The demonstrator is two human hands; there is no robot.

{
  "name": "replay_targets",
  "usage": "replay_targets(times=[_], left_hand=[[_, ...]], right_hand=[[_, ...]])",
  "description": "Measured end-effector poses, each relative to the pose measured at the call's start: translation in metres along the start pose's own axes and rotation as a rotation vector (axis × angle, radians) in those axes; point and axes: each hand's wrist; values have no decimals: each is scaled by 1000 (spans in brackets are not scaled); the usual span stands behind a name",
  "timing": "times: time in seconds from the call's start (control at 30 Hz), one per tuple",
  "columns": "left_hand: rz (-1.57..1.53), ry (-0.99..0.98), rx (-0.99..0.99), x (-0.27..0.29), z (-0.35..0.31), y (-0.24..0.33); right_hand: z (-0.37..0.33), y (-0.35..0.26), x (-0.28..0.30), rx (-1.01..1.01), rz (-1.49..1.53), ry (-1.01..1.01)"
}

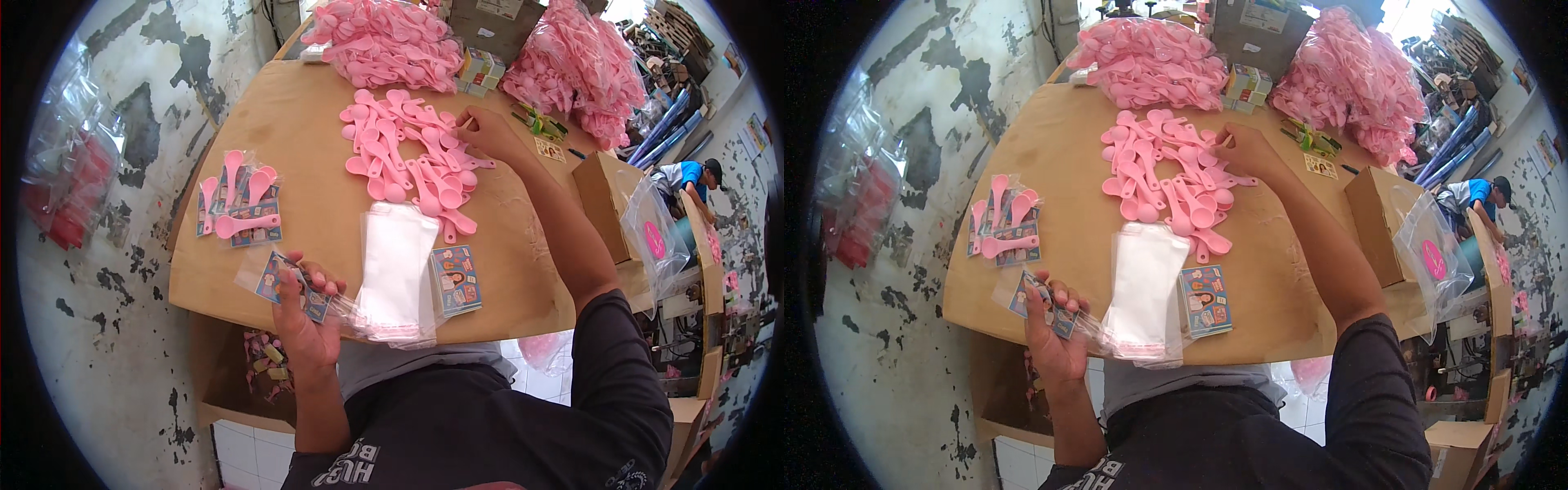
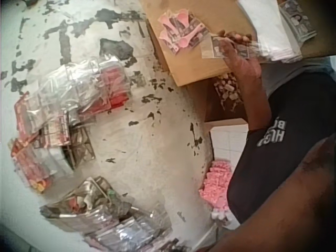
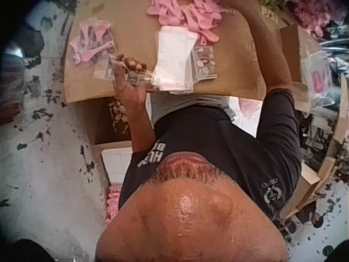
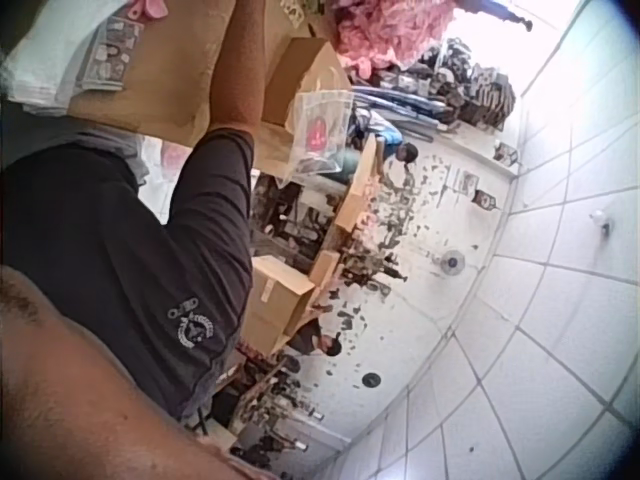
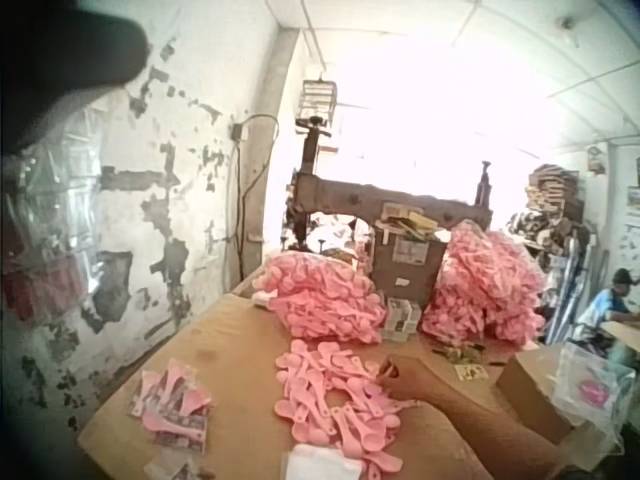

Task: Packaging pink plastic spoons and labels into clear plastic bags.

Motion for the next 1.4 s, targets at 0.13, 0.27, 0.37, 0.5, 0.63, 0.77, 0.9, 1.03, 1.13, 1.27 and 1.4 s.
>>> replay_targets(times=[0.13, 0.27, 0.37, 0.5, 0.63, 0.77, 0.9, 1.03, 1.13, 1.27, 1.4], left_hand=[[21, -13, -24, -6, -6, -3], [9, -59, -79, -6, -3, -8], [-64, 14, -156, -9, 3, -10], [-186, -2, -235, -30, 12, -8], [-216, -130, -279, -43, 14, -10], [-205, -202, -240, -55, 8, -20], [-101, -214, -143, -68, 1, -36], [-52, -251, 0, -77, -2, -50], [-135, -303, 210, -83, -3, -56], [-148, -325, 339, -88, 0, -58], [-93, -356, 359, -89, 6, -61]], right_hand=[[0, 17, -3, 31, 104, 127], [-21, -13, 1, 207, 148, 352], [-72, -74, 12, 188, 178, 339], [-165, -126, 7, 39, 482, 153], [-241, -145, -18, -64, 681, 122], [-264, -161, -41, -133, 899, 174], [-263, -171, -54, -121, 1033, 183], [-256, -180, -53, -122, 1164, 167], [-253, -169, -59, -47, 1162, 154], [-243, -153, -76, 8, 891, 247], [-235, -157, -76, 16, 967, 313]])
Point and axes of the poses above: each hand's wrist, its own z-axis towards the middle knuckle, its own x-axis out of the back of the hand, y = z × x, and after that the axes turned 8 degrees about x, right-handed
